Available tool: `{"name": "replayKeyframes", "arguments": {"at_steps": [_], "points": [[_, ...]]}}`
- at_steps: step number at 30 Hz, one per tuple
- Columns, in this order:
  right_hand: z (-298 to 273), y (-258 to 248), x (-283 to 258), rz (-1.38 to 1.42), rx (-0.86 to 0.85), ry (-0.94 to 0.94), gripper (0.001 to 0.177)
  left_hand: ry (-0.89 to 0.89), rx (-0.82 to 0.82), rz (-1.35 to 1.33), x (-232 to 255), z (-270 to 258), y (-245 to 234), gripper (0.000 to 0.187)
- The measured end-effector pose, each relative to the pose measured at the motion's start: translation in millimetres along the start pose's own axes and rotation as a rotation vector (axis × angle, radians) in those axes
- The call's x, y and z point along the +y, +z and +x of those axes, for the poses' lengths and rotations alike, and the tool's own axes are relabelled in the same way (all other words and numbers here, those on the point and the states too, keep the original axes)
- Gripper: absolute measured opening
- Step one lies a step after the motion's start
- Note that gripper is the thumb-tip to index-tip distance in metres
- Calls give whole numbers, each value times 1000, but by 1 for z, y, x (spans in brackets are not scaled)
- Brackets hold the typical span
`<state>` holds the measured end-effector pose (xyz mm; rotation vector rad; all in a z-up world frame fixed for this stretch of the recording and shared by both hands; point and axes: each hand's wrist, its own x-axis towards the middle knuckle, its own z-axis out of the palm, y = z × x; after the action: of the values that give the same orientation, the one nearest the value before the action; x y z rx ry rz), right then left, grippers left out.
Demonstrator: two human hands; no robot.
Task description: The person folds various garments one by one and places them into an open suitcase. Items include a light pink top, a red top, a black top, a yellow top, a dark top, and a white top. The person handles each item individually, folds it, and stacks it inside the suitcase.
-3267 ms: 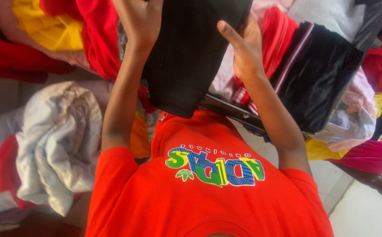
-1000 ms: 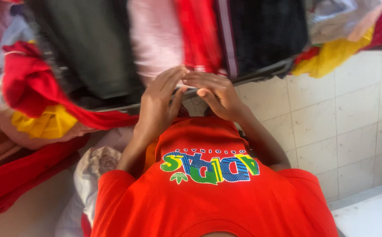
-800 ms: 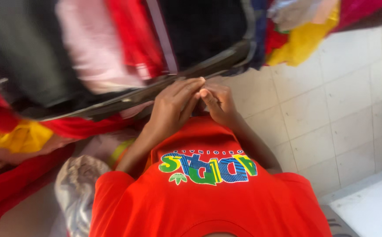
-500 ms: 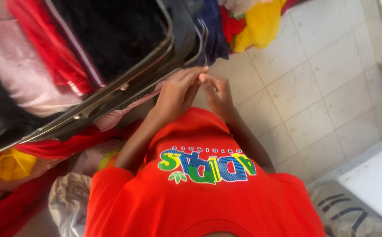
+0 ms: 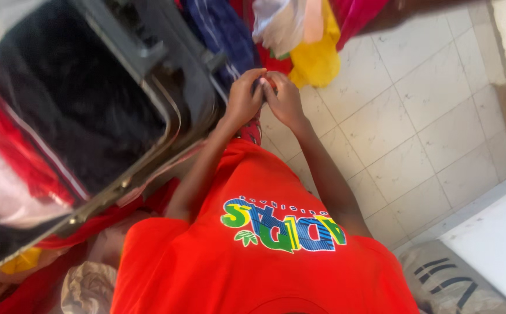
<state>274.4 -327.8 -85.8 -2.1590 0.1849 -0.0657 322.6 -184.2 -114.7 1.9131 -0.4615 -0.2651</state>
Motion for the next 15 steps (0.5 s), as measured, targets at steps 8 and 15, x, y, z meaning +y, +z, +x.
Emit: {"name": "replayKeyframes", "arguments": {"at_steps": [8,15], "points": [[92,-12,131,-174,-53,53,27,-90,113,294,-56,151,81,60],[154,-18,193,53,-35,349,38,-659,225,-271,-74,187,78,34]]}}
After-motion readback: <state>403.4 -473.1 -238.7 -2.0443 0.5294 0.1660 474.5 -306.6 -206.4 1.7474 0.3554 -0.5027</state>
